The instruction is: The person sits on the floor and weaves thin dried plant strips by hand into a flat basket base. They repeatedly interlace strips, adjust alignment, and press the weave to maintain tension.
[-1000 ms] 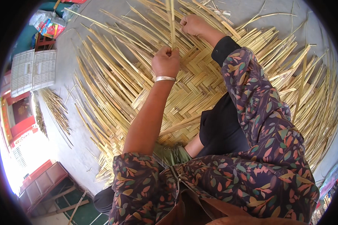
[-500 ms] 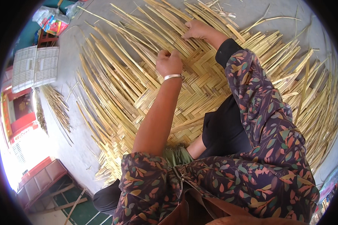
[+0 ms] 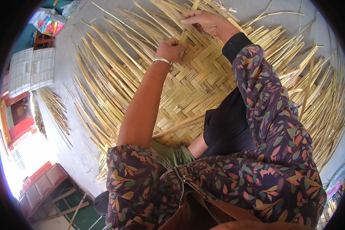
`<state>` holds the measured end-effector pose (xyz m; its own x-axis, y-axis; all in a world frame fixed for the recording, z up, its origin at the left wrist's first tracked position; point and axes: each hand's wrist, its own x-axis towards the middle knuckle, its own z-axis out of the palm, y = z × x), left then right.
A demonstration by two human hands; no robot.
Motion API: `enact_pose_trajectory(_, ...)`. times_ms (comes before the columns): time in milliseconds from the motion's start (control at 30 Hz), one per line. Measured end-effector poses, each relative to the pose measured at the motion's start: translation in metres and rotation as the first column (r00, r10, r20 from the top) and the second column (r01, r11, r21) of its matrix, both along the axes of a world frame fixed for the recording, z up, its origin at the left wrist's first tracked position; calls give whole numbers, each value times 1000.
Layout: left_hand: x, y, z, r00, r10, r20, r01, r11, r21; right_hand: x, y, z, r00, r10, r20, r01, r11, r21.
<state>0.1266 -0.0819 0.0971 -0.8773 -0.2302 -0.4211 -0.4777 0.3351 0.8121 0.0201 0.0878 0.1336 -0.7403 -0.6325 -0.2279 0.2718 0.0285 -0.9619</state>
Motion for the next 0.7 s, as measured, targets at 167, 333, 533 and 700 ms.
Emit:
enact_pose_trajectory(167,-5,-1,19,991,-30,129,21,997,75,-5,8,-6,989,-145,25,145,989,-22)
enact_pose_trajectory(333,-13,-6,9,980,-91,177,77,993,85,0,30,-5,970,-212,-121,224,970,96)
enact_pose_trajectory(533,-13,-20,-8,972,-119,201,87,983,161,17,32,4,924,-205,-323,282,935,214)
enact_pose_trajectory(700,-12,2,-9,972,-179,152,206,960,-190,18,46,-6,920,-219,-326,305,920,244)
